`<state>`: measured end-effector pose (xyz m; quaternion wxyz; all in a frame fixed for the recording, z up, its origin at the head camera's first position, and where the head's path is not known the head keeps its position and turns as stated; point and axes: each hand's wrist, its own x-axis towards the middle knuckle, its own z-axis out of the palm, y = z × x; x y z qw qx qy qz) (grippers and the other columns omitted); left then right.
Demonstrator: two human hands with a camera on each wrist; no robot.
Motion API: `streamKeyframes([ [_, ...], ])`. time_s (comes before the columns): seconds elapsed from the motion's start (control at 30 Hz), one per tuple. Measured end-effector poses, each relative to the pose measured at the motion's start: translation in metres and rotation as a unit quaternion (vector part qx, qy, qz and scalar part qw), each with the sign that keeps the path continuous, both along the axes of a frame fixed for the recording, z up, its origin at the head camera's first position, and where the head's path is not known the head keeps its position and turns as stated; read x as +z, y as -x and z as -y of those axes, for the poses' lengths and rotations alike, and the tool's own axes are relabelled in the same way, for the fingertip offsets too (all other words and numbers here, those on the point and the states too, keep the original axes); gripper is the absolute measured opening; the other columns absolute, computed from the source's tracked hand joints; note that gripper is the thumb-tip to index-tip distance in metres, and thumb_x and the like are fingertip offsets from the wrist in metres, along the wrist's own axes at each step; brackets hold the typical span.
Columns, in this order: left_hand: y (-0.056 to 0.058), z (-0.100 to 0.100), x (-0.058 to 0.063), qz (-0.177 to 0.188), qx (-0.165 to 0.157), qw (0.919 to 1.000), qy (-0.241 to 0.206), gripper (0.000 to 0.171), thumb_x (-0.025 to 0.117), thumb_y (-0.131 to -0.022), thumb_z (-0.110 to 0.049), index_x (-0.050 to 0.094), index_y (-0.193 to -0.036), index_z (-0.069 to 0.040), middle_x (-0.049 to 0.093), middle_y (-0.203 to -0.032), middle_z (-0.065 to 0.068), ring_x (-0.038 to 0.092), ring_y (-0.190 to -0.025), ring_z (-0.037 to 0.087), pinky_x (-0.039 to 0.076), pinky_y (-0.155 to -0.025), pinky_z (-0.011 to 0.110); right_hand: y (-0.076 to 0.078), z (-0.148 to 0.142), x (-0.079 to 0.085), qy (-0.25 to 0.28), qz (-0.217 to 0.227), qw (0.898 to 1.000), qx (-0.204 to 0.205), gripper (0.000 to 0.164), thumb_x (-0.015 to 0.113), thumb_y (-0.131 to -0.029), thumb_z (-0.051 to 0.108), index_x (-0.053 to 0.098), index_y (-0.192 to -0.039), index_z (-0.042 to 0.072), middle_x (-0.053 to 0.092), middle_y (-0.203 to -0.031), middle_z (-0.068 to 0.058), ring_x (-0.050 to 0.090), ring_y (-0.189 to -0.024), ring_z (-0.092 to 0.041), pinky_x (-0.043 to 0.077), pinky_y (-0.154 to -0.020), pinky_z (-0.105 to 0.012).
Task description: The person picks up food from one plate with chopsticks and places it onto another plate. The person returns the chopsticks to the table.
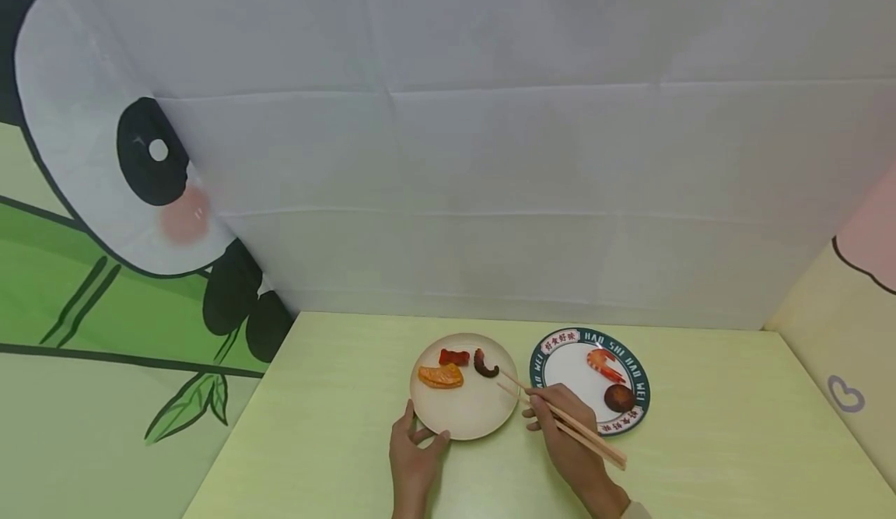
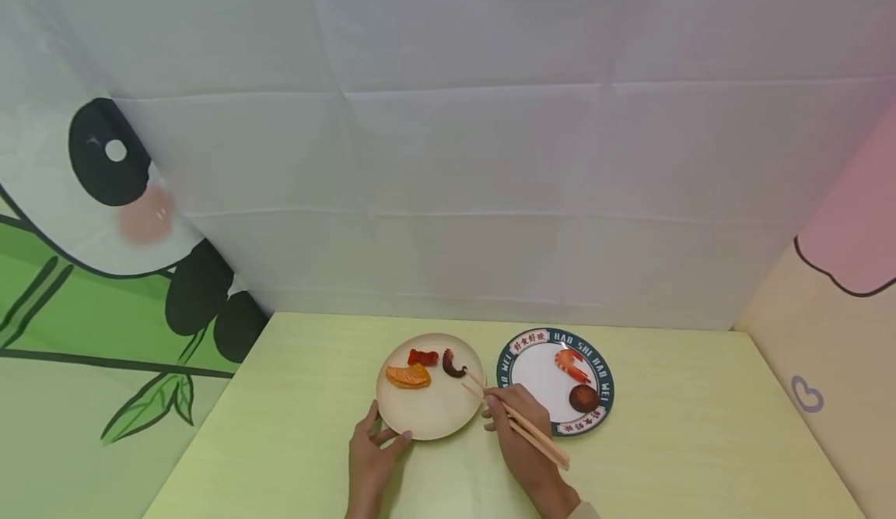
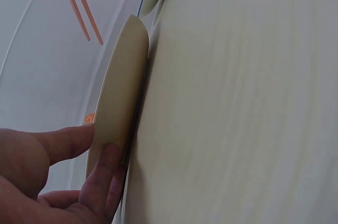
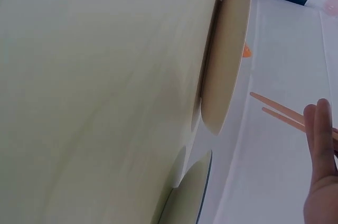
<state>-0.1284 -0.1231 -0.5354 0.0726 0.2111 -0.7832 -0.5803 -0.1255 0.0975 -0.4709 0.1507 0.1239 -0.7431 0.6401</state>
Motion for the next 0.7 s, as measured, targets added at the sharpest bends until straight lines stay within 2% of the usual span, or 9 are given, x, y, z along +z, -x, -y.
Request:
streamKeyframes([
  [0.17, 0.0, -0.001, 0.001, 0.002, 0.0, 1.0, -0.001, 0.083, 0.077, -0.069, 0.0, 0.034, -0.14, 0.004, 0.042, -0.131, 0.02, 0.061, -0.089, 0.023, 0.047, -0.078, 0.035, 0.002, 0.002, -0.001, 0.008, 0.006, 1.0, -0.005, 0.016, 0.056, -0.091, 0.003, 0.066, -0.102, 0.001, 0.062, -0.086, -0.008, 0.066, -0.072, -0.029, 0.053, -0.056, -0.033],
  [0.27, 0.001, -0.002, 0.001, 0.003, 0.001, 1.0, 0.001, 0.083, 0.077, -0.068, 0.0, 0.035, -0.14, 0.004, 0.042, -0.131, 0.02, 0.06, -0.09, 0.023, 0.048, -0.072, 0.032, 0.003, 0.004, -0.001, 0.011, 0.013, 1.0, -0.01, 0.016, 0.056, -0.091, 0.004, 0.066, -0.102, 0.0, 0.063, -0.086, -0.008, 0.066, -0.071, -0.03, 0.053, -0.055, -0.033],
  [0.43, -0.001, -0.002, 0.002, -0.016, -0.001, 0.9998, -0.011, 0.083, 0.077, -0.068, 0.002, 0.035, -0.139, 0.005, 0.042, -0.131, 0.022, 0.061, -0.089, 0.025, 0.049, -0.062, 0.023, 0.006, 0.006, -0.001, 0.028, 0.021, 0.999, -0.016, 0.015, 0.055, -0.091, 0.003, 0.067, -0.1, 0.0, 0.063, -0.085, -0.009, 0.066, -0.069, -0.026, 0.053, -0.054, -0.035],
  [0.57, -0.002, -0.001, 0.002, -0.02, -0.001, 0.9997, -0.012, 0.083, 0.077, -0.068, 0.002, 0.035, -0.139, 0.005, 0.042, -0.13, 0.022, 0.061, -0.089, 0.025, 0.048, -0.063, 0.023, 0.008, 0.009, -0.001, 0.05, 0.017, 0.998, -0.017, 0.015, 0.054, -0.091, -0.001, 0.066, -0.098, -0.006, 0.063, -0.083, -0.012, 0.067, -0.067, -0.022, 0.053, -0.054, -0.037],
  [0.7, -0.002, -0.001, 0.001, -0.019, -0.002, 0.9998, -0.002, 0.083, 0.078, -0.067, 0.0, 0.036, -0.139, 0.005, 0.043, -0.129, 0.021, 0.061, -0.089, 0.024, 0.048, -0.068, 0.026, 0.009, 0.011, -0.002, 0.054, 0.016, 0.998, -0.022, 0.014, 0.055, -0.09, -0.002, 0.067, -0.096, -0.005, 0.062, -0.083, -0.017, 0.066, -0.067, -0.027, 0.053, -0.053, -0.036],
])
